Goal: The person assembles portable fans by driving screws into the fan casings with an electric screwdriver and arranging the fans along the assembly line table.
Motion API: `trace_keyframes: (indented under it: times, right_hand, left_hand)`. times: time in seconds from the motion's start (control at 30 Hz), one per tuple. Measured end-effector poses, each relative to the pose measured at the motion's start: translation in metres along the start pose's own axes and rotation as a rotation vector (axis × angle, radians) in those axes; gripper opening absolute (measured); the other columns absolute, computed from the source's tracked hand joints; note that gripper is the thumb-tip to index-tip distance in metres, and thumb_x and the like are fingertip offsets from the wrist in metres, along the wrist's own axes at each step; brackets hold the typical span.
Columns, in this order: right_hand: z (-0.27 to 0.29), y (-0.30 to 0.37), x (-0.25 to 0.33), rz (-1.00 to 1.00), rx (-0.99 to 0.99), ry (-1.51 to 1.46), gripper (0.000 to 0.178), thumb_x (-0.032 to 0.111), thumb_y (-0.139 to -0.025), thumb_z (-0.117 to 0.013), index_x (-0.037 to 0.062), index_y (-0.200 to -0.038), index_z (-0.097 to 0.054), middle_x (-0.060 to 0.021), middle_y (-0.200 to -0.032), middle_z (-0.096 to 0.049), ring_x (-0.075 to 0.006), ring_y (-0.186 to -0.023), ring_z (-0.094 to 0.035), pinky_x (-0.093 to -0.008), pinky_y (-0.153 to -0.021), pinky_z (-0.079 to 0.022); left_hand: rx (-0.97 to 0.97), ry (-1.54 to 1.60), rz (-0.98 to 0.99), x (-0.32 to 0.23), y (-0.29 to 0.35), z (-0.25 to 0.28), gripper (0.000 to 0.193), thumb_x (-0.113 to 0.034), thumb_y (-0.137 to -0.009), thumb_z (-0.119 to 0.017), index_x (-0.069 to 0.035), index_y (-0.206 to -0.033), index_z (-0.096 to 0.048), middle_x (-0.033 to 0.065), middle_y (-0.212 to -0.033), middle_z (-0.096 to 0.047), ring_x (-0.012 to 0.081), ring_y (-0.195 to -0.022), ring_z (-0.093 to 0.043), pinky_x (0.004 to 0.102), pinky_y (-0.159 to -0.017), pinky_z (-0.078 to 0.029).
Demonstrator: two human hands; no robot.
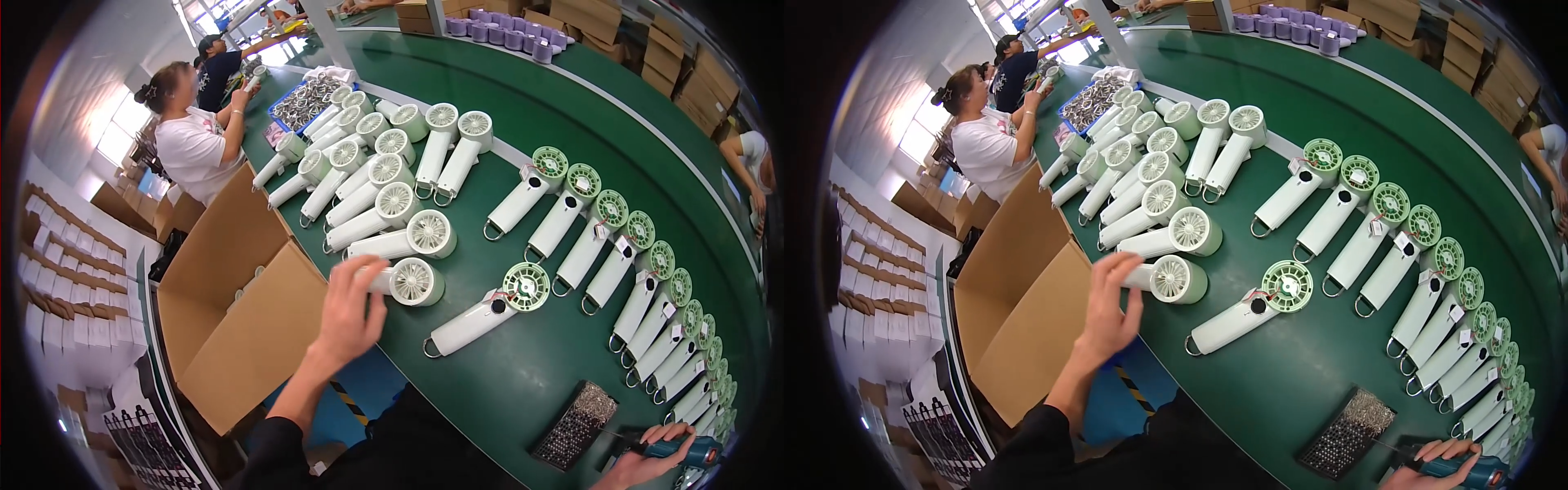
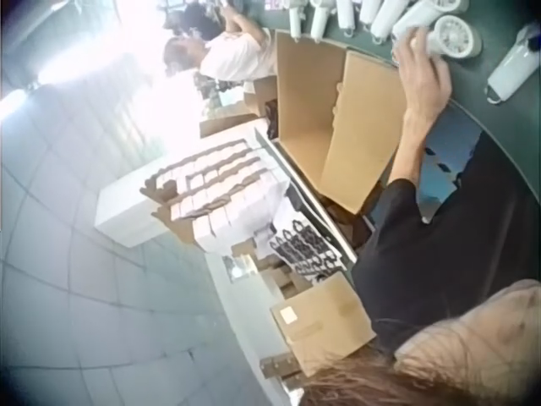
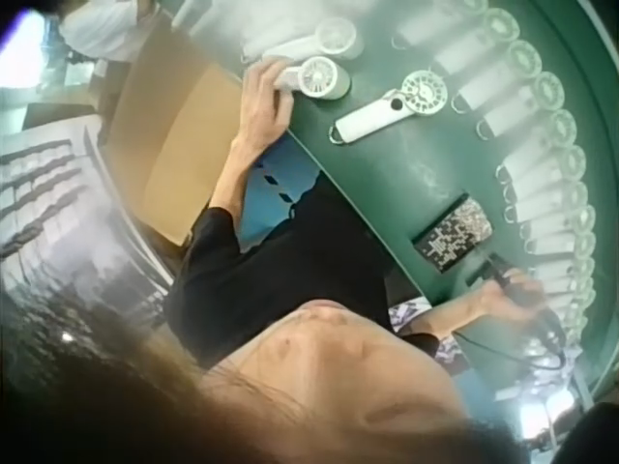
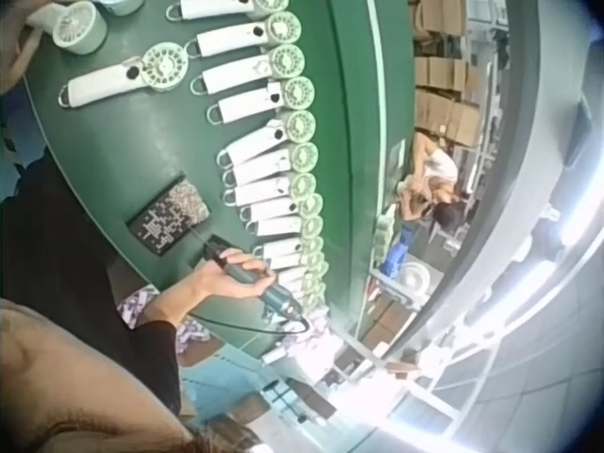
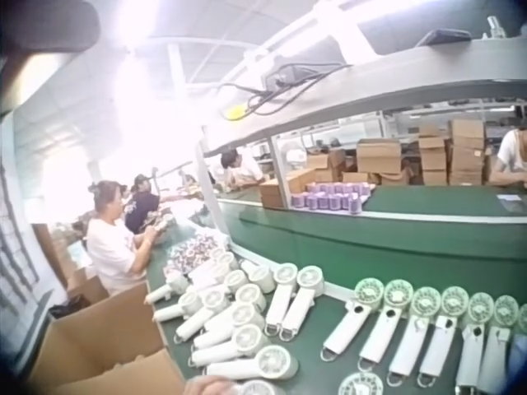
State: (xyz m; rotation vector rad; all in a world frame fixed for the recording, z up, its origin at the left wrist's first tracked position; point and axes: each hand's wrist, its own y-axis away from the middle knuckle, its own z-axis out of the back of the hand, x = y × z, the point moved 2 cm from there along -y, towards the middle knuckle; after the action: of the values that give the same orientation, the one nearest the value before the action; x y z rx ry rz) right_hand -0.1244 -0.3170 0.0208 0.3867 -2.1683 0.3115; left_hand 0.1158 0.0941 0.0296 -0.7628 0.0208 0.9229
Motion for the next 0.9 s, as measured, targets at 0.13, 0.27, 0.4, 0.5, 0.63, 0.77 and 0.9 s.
trace_keyframes:
  times: [0.13, 0.27, 0.4, 0.5, 0.63, 0.77, 0.9]
  right_hand:
    - [-0.02, 0.006, -0.003, 0.155, -0.081, 0.073, 0.02, 0.024, -0.098, -0.044, 0.0046, -0.102, -0.046, -0.0017, -0.068, -0.037, -0.008, -0.047, -0.031, -0.0216, -0.042, -0.028]
    - [-0.012, 0.001, -0.006, 0.123, -0.053, 0.036, 0.022, 0.026, -0.098, -0.042, 0.0052, -0.103, -0.046, -0.0014, -0.068, -0.037, -0.008, -0.045, -0.032, -0.0216, -0.039, -0.029]
    - [-0.019, 0.003, -0.003, 0.131, -0.119, 0.065, 0.023, 0.028, -0.099, -0.04, 0.0054, -0.103, -0.045, -0.0019, -0.07, -0.038, -0.009, -0.043, -0.033, -0.0217, -0.035, -0.03]
    - [-0.022, 0.006, 0.0, 0.139, -0.072, 0.046, 0.023, 0.027, -0.099, -0.038, 0.0048, -0.104, -0.045, -0.0022, -0.07, -0.038, -0.0096, -0.042, -0.035, -0.0221, -0.033, -0.032]
    - [-0.035, 0.015, -0.002, 0.108, -0.101, 0.009, 0.022, 0.027, -0.1, -0.036, 0.0071, -0.105, -0.043, -0.0022, -0.067, -0.037, -0.0097, -0.037, -0.033, -0.0228, -0.032, -0.032]
    - [-0.032, 0.014, 0.011, 0.118, -0.173, -0.033, 0.021, 0.026, -0.099, -0.034, 0.0074, -0.104, -0.042, -0.0022, -0.064, -0.035, -0.0099, -0.036, -0.034, -0.0232, -0.03, -0.033]
    - [-0.021, 0.011, 0.014, 0.118, -0.106, -0.087, 0.02, 0.026, -0.099, -0.031, 0.0076, -0.104, -0.038, -0.0032, -0.065, -0.036, -0.0121, -0.034, -0.033, -0.0248, -0.029, -0.035]
  left_hand:
    - [0.086, 0.001, 0.084, 0.024, -0.002, 0.008, 0.042, 0.005, -0.077, -0.058, 0.0, -0.118, -0.049, 0.0196, -0.121, -0.049, 0.0366, -0.111, -0.048, 0.0427, -0.095, -0.04]
    - [0.045, 0.066, 0.082, 0.016, -0.01, 0.016, 0.034, 0.002, -0.081, -0.06, 0.0, -0.114, -0.051, 0.0187, -0.119, -0.051, 0.0331, -0.11, -0.051, 0.0402, -0.092, -0.042]
    - [0.026, 0.227, -0.027, -0.015, -0.063, -0.006, 0.029, 0.001, -0.082, -0.061, 0.0, -0.11, -0.052, 0.0183, -0.115, -0.053, 0.0326, -0.103, -0.055, 0.0375, -0.09, -0.043]
    - [0.237, 0.254, -0.192, -0.047, -0.108, -0.04, 0.027, -0.009, -0.085, -0.063, -0.003, -0.109, -0.053, 0.0189, -0.114, -0.052, 0.037, -0.099, -0.056, 0.0391, -0.085, -0.045]
    - [0.551, 0.042, -0.083, -0.051, -0.14, -0.112, 0.041, -0.037, -0.09, -0.058, -0.008, -0.118, -0.051, 0.0187, -0.125, -0.048, 0.0381, -0.099, -0.058, 0.0412, -0.086, -0.047]
    - [0.719, -0.247, -0.052, -0.078, -0.167, -0.152, 0.071, -0.067, -0.083, -0.049, -0.005, -0.119, -0.052, 0.0324, -0.113, -0.05, 0.0443, -0.095, -0.059, 0.0486, -0.079, -0.05]
    - [0.729, -0.355, -0.059, -0.093, -0.176, -0.184, 0.067, -0.063, -0.081, -0.051, -0.004, -0.114, -0.055, 0.0295, -0.111, -0.051, 0.0424, -0.097, -0.058, 0.048, -0.079, -0.049]
